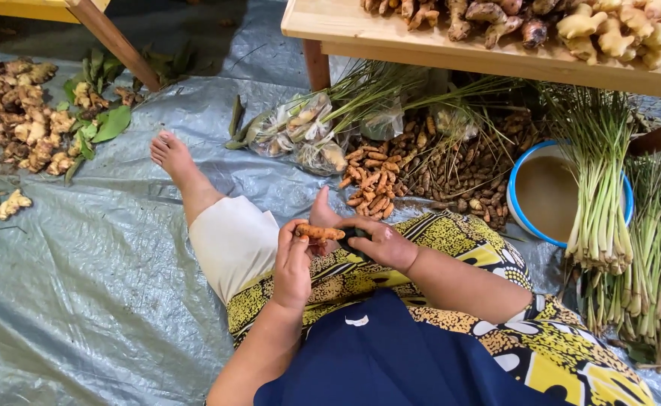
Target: A person sits on the floor and uses a small tool to scrape and clean ginger and turmeric roots.
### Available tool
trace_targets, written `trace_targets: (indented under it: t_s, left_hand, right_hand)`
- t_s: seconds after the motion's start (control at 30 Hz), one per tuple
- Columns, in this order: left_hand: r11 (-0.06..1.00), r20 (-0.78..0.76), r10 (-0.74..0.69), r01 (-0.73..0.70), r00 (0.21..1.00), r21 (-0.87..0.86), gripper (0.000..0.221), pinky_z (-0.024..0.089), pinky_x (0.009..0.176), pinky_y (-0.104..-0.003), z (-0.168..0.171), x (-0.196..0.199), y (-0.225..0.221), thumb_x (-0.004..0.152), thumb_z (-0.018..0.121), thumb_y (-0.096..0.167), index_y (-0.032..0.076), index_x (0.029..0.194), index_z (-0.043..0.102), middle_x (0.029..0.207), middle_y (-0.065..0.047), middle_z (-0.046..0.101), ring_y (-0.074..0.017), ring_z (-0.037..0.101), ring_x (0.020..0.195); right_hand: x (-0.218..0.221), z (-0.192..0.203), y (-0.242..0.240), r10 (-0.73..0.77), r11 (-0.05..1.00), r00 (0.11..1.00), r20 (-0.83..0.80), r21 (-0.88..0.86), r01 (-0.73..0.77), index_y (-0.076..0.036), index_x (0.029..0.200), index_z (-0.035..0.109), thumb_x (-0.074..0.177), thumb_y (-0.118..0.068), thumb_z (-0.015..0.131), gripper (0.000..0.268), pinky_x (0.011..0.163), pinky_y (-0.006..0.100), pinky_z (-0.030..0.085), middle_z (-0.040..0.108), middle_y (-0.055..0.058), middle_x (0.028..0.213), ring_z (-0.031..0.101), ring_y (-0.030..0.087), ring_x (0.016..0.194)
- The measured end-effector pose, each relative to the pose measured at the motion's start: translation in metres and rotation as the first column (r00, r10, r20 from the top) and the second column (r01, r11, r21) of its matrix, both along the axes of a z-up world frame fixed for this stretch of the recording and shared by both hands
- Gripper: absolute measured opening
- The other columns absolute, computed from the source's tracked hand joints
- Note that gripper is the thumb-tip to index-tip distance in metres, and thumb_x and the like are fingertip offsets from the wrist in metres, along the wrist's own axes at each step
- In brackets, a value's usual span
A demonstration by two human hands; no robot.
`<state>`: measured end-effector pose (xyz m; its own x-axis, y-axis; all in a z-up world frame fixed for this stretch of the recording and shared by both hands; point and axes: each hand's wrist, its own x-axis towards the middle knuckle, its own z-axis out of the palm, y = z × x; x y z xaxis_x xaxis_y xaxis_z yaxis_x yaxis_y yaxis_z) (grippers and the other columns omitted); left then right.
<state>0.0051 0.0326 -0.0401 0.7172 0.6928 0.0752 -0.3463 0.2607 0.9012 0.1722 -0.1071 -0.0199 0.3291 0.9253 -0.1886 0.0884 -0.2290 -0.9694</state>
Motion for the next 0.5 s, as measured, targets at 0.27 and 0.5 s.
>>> trace_targets:
  t_s: [0.27, 0.5]
  left_hand:
    - [0.996, -0.105, -0.038, 0.029, 0.994, -0.083, 0.029, 0.054, 0.089, -0.044, -0.009, 0.003, 0.002, 0.105, 0.041, 0.015, 0.007, 0.132, 0.047, 0.119, -0.021, 0.054, -0.0312, 0.061, 0.101]
    - [0.997, -0.37, -0.081, 0.074, 0.926, -0.033, 0.04, 0.044, 0.098, -0.033, 0.011, 0.009, 0.003, 0.099, 0.047, 0.022, 0.011, 0.137, 0.052, 0.126, -0.01, 0.062, -0.022, 0.06, 0.109]
  right_hand:
    - [0.006, -0.031, 0.008, -0.087, 0.996, 0.987, 0.138, 0.013, 0.086, -0.016, 0.121, 0.076, 0.098, -0.034, 0.068, 0.03, 0.087, 0.056, 0.057, 0.073, 0.023, 0.11, 0.071, 0.04, 0.099]
    - [0.02, -0.02, 0.019, -0.105, 0.985, 0.977, 0.187, -0.112, 0.127, -0.011, 0.108, 0.076, 0.093, -0.025, 0.066, 0.023, 0.066, 0.026, 0.052, 0.072, 0.001, 0.082, 0.06, 0.012, 0.069]
